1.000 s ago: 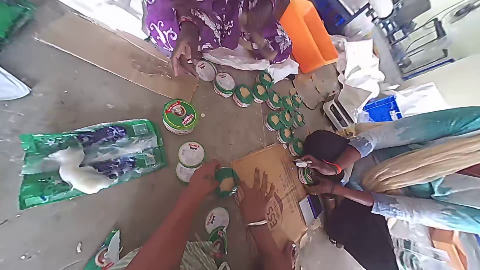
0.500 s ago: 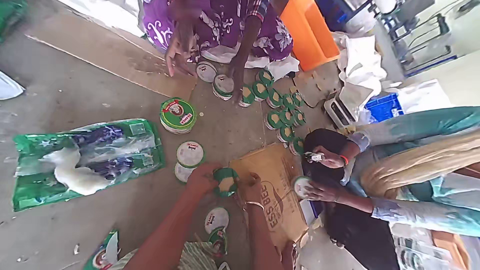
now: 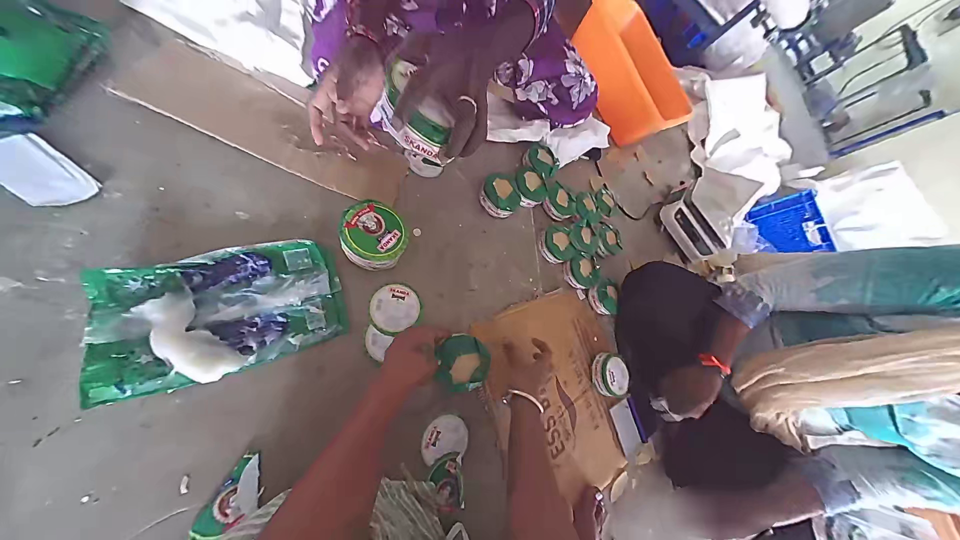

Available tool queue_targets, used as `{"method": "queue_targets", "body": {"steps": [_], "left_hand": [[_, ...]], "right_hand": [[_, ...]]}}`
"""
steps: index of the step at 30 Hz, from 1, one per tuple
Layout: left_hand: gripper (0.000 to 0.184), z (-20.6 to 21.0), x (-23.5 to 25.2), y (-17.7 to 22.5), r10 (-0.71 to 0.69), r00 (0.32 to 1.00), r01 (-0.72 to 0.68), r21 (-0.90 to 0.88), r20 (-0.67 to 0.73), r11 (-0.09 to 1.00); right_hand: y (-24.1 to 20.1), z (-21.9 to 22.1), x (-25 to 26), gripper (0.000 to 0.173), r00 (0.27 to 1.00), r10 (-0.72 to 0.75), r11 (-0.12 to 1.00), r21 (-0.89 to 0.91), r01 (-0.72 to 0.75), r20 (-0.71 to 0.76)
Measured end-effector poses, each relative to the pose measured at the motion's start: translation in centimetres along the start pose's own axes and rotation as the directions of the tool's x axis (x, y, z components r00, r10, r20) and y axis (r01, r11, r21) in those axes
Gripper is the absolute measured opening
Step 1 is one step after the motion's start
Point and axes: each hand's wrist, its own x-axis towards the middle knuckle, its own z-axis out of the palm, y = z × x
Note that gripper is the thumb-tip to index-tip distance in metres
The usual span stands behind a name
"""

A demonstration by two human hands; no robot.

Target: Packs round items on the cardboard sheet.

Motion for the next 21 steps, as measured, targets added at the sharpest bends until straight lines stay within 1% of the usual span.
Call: {"method": "queue_targets", "body": {"steps": [1,2,3,4,5,6,8,9,10,13,14,16,17,18,19,21], "left_hand": [[0.037,-0.2,-0.4,-0.2,0.025,0.997,-0.026,-0.014,-0.072,1.0],[0.036,-0.5,-1.0,-0.2,0.038,0.985,-0.045,-0.037,-0.17,0.998],[0.036,-0.9,-1.6,-0.2,0.02,0.962,-0.034,-0.049,-0.273,0.998],[0.038,-1.3,-2.0,-0.1,-0.034,0.929,0.017,-0.049,-0.368,0.999],[0.04,-1.9,-2.2,-0.2,-0.09,0.897,0.086,-0.029,-0.432,0.996],[0.042,-2.5,-1.9,-0.5,-0.133,0.863,0.14,-0.021,-0.488,0.99],[0.054,-3.1,-0.5,-1.6,-0.17,0.804,0.202,-0.007,-0.57,0.979],[0.059,-3.1,0.3,-2.1,-0.179,0.794,0.231,0.016,-0.581,0.973],[0.059,-3.0,0.9,-2.3,-0.196,0.799,0.266,0.042,-0.569,0.963],[0.032,-2.7,1.4,-2.0,-0.235,0.822,0.319,0.078,-0.519,0.945],[0.03,-2.7,1.3,-1.9,-0.247,0.821,0.318,0.054,-0.515,0.946],[0.043,-2.7,1.4,-1.8,-0.258,0.804,0.316,0.017,-0.535,0.949],[0.049,-2.7,1.4,-1.9,-0.252,0.797,0.32,0.03,-0.548,0.947],[0.051,-2.5,1.5,-2.0,-0.236,0.797,0.326,0.066,-0.556,0.943],[0.049,-2.4,1.4,-1.9,-0.222,0.805,0.333,0.108,-0.55,0.937],[0.039,-2.4,1.4,-1.9,-0.201,0.825,0.331,0.162,-0.528,0.93]], "right_hand": [[-0.1,-0.4,0.3,0.072,1.0,-0.013,0.998,0.053,0.014,-0.028],[0.0,-0.7,0.3,0.07,0.998,-0.036,0.995,0.093,0.041,-0.05],[0.6,-1.0,0.1,0.068,0.995,-0.062,0.99,0.12,0.071,-0.073],[1.4,-1.2,-0.4,0.066,0.993,-0.085,0.986,0.135,0.096,-0.087],[2.3,-1.3,-1.0,0.065,0.992,-0.091,0.983,0.153,0.104,-0.09],[3.2,-1.2,-1.5,0.064,0.993,-0.083,0.98,0.174,0.098,-0.087],[4.6,-1.1,-2.7,0.06,0.996,-0.058,0.976,0.207,0.07,-0.063],[5.3,-1.1,-3.2,0.059,0.997,-0.054,0.975,0.212,0.065,-0.056],[5.8,-1.1,-3.7,0.057,0.997,-0.051,0.976,0.209,0.061,-0.054],[6.9,-1.3,-4.8,0.056,0.998,-0.042,0.972,0.229,0.053,-0.054],[6.9,-1.6,-5.3,0.056,0.998,-0.04,0.967,0.249,0.05,-0.044],[6.7,-2.1,-5.9,0.056,0.998,-0.056,0.961,0.271,0.062,-0.03],[6.6,-2.3,-6.0,0.056,0.998,-0.061,0.96,0.273,0.064,-0.019],[6.6,-2.3,-6.1,0.056,0.998,-0.064,0.961,0.269,0.064,-0.01],[6.7,-2.3,-6.1,0.056,0.998,-0.068,0.962,0.265,0.066,-0.003],[7.0,-2.0,-6.2,0.057,0.997,-0.077,0.959,0.273,0.071,0.011]]}}
